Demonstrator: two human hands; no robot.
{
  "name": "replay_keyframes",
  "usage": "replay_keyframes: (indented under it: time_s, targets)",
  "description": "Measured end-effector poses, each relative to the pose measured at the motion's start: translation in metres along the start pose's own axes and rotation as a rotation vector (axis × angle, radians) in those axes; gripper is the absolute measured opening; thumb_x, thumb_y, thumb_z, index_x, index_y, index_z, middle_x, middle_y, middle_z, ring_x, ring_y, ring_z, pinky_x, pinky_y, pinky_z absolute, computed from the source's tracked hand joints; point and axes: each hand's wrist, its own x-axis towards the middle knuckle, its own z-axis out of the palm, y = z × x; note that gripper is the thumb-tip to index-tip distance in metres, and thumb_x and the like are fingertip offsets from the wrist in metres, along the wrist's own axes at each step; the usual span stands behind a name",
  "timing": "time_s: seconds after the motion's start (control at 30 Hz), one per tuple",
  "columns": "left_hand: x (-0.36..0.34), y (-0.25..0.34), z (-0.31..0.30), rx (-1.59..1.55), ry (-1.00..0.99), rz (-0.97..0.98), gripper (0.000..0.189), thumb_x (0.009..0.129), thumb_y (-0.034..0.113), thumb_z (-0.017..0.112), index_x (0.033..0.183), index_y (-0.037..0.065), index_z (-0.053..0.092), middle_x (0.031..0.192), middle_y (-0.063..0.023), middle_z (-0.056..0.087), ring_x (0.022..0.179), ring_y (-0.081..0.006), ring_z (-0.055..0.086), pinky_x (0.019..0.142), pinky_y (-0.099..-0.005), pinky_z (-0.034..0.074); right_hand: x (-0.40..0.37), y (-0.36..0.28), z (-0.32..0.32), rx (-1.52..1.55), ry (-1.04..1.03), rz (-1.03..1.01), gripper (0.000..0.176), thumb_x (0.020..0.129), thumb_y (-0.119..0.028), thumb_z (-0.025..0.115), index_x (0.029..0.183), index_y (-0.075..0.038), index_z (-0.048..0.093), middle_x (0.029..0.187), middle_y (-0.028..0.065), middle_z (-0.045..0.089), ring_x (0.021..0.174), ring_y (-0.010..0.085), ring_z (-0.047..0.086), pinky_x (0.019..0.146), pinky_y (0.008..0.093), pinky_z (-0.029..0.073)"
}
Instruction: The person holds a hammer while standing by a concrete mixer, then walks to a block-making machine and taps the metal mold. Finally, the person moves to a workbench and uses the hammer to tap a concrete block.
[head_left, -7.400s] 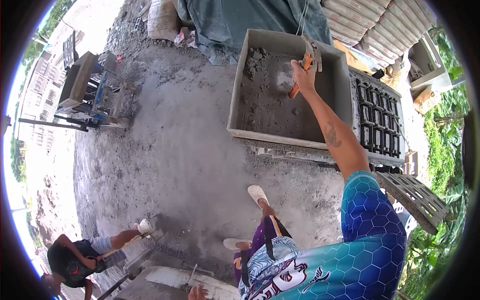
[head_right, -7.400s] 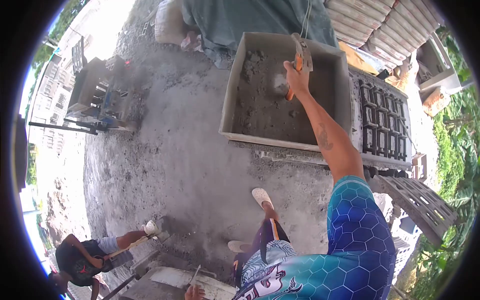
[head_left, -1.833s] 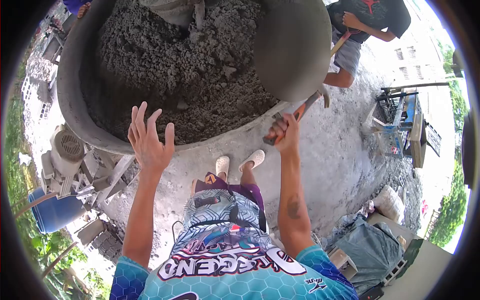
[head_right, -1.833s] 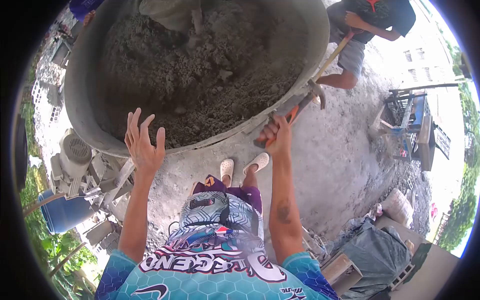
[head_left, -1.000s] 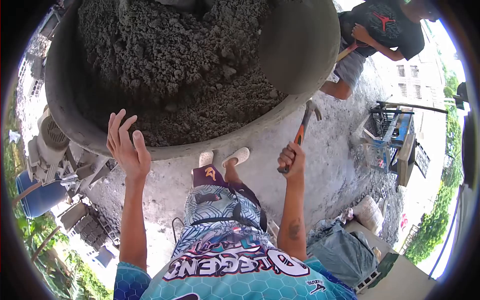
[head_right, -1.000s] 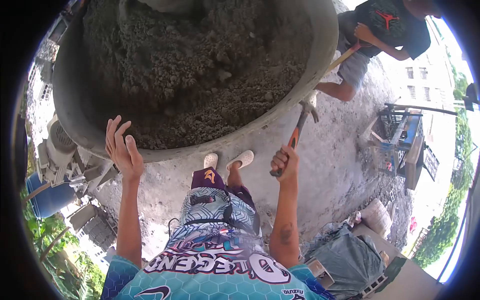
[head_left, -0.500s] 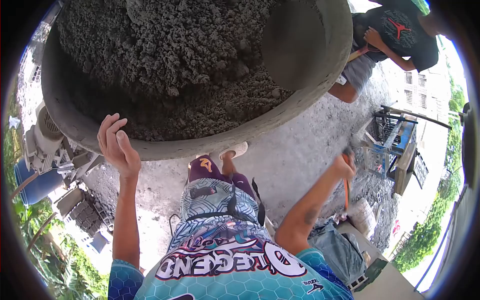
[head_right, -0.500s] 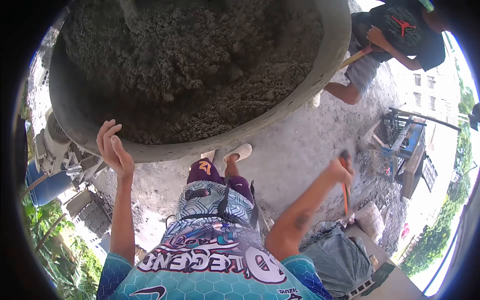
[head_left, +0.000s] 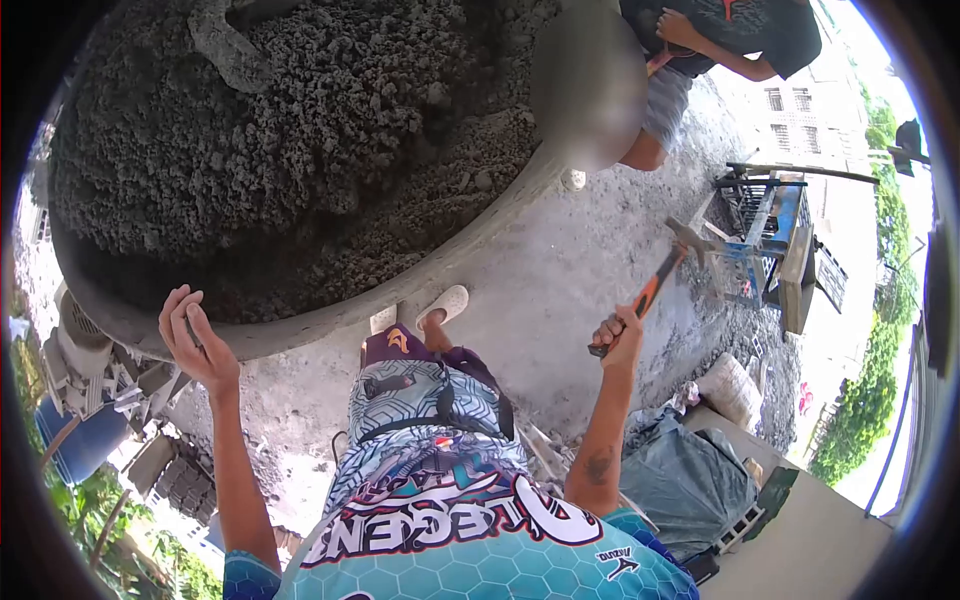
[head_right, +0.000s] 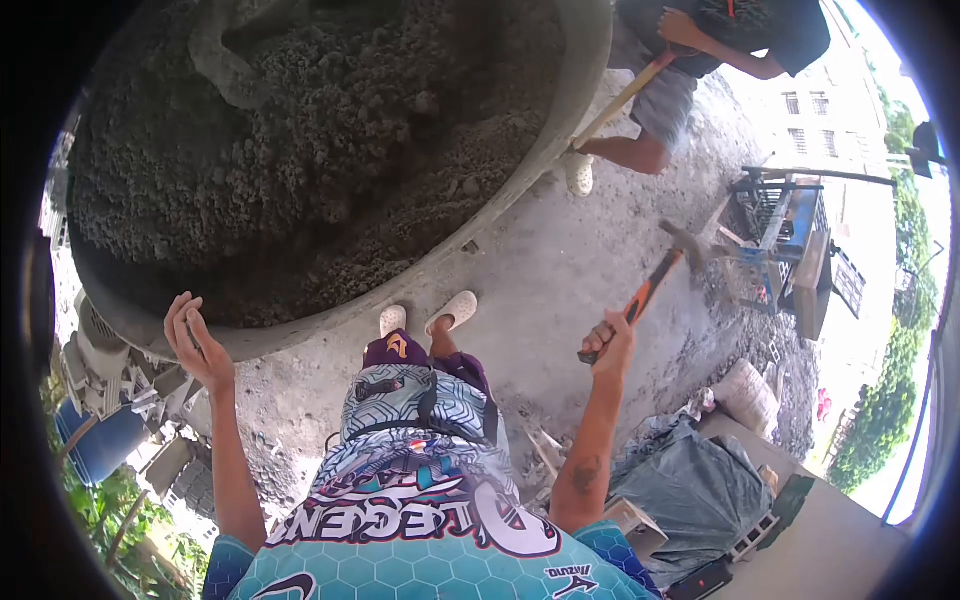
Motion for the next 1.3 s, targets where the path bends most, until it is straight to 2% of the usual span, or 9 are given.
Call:
replay_keyframes:
  time_s: [0.2, 0.27, 0.4, 0.5, 0.67, 0.97, 1.1, 1.2, 1.3]
  targets:
    - [0.001, 0.0, -0.005, 0.1, -0.008, 0.085, 0.038, 0.105, 0.019, 0.036, 0.097, -0.001, 0.067, 0.111, -0.0144, 0.064, 0.107, -0.0293, 0.057, 0.094, -0.0406, 0.043, 0.017, -0.117, -0.046, 0.574, 0.19, -0.657, 0.034, 0.088, -0.018, 0.054, 0.061, -0.016, 0.034, 0.051, -0.0027, 0.033, 0.043, 0.0149, 0.038, 0.05, 0.0321, 0.043]
    - [0.001, -0.002, -0.006, 0.116, 0.008, 0.071, 0.048, 0.107, 0.027, 0.029, 0.098, -0.001, 0.067, 0.11, -0.0142, 0.062, 0.106, -0.0296, 0.056, 0.094, -0.0406, 0.041, 0.047, -0.142, -0.021, 1.148, 0.556, -0.963, 0.03, 0.083, -0.013, 0.046, 0.059, -0.016, 0.028, 0.05, -0.0014, 0.031, 0.045, 0.0167, 0.04, 0.054, 0.032, 0.044]
    - [-0.007, -0.007, -0.009, 0.09, 0.012, 0.108, 0.05, 0.107, 0.029, 0.028, 0.096, -0.001, 0.066, 0.105, -0.0145, 0.061, 0.103, -0.0296, 0.055, 0.093, -0.041, 0.041, 0.013, 0.02, 0.176, 0.639, 0.117, -0.654, 0.037, 0.089, -0.019, 0.045, 0.059, -0.014, 0.026, 0.048, 0.0007, 0.03, 0.043, 0.0195, 0.04, 0.054, 0.0332, 0.042]
    - [-0.005, -0.009, -0.015, 0.086, -0.025, 0.094, 0.05, 0.107, 0.029, 0.027, 0.096, -0.001, 0.066, 0.105, -0.0147, 0.06, 0.104, -0.0292, 0.054, 0.094, -0.041, 0.041, -0.015, 0.072, 0.168, 0.343, -0.599, 0.567, 0.036, 0.088, -0.016, 0.056, 0.062, -0.018, 0.033, 0.048, -0.0044, 0.027, 0.037, 0.0136, 0.032, 0.041, 0.033, 0.035]
    - [-0.001, -0.004, -0.003, 0.066, 0.049, 0.058, 0.05, 0.107, 0.03, 0.028, 0.097, 0.0, 0.065, 0.105, -0.0141, 0.058, 0.103, -0.0283, 0.053, 0.094, -0.0404, 0.041, 0.007, 0.007, 0.077, -0.013, -0.222, 0.3, 0.036, 0.089, -0.016, 0.057, 0.063, -0.02, 0.032, 0.049, -0.0059, 0.028, 0.039, 0.0111, 0.033, 0.039, 0.0324, 0.036]
    - [-0.008, -0.004, 0.001, 0.1, 0.077, 0.059, 0.048, 0.105, 0.028, 0.027, 0.088, 0.001, 0.062, 0.095, -0.015, 0.057, 0.093, -0.0302, 0.052, 0.087, -0.0424, 0.039, 0.108, -0.141, 0.005, 0.957, 0.37, -0.789, 0.038, 0.09, -0.02, 0.049, 0.058, -0.017, 0.029, 0.053, -0.0011, 0.035, 0.048, 0.0157, 0.041, 0.057, 0.0351, 0.046]
    - [-0.007, -0.003, -0.002, 0.125, 0.052, 0.06, 0.05, 0.106, 0.031, 0.026, 0.085, 0.001, 0.061, 0.089, -0.0146, 0.059, 0.097, -0.0318, 0.054, 0.091, -0.0425, 0.038, 0.115, -0.045, 0.167, 0.634, -0.042, -0.494, 0.031, 0.09, -0.02, 0.053, 0.064, -0.014, 0.036, 0.053, -0.0015, 0.035, 0.045, 0.016, 0.04, 0.052, 0.0333, 0.042]
    - [-0.007, -0.007, -0.004, 0.145, 0.027, 0.074, 0.05, 0.106, 0.03, 0.026, 0.084, 0.001, 0.06, 0.089, -0.0151, 0.059, 0.096, -0.0319, 0.053, 0.09, -0.0428, 0.039, 0.076, -0.024, 0.171, 0.074, -0.57, 0.342, 0.032, 0.092, -0.016, 0.057, 0.066, -0.018, 0.038, 0.05, -0.0062, 0.03, 0.038, 0.0112, 0.032, 0.038, 0.027, 0.031]
    - [-0.008, -0.012, 0.0, 0.097, 0.085, 0.064, 0.044, 0.103, 0.026, 0.029, 0.082, 0.001, 0.059, 0.085, -0.0147, 0.057, 0.092, -0.033, 0.053, 0.086, -0.0451, 0.039, 0.069, -0.017, 0.095, -0.187, -0.429, 0.319, 0.029, 0.09, -0.012, 0.057, 0.069, -0.018, 0.037, 0.051, -0.0056, 0.029, 0.038, 0.0114, 0.032, 0.038, 0.0324, 0.034]
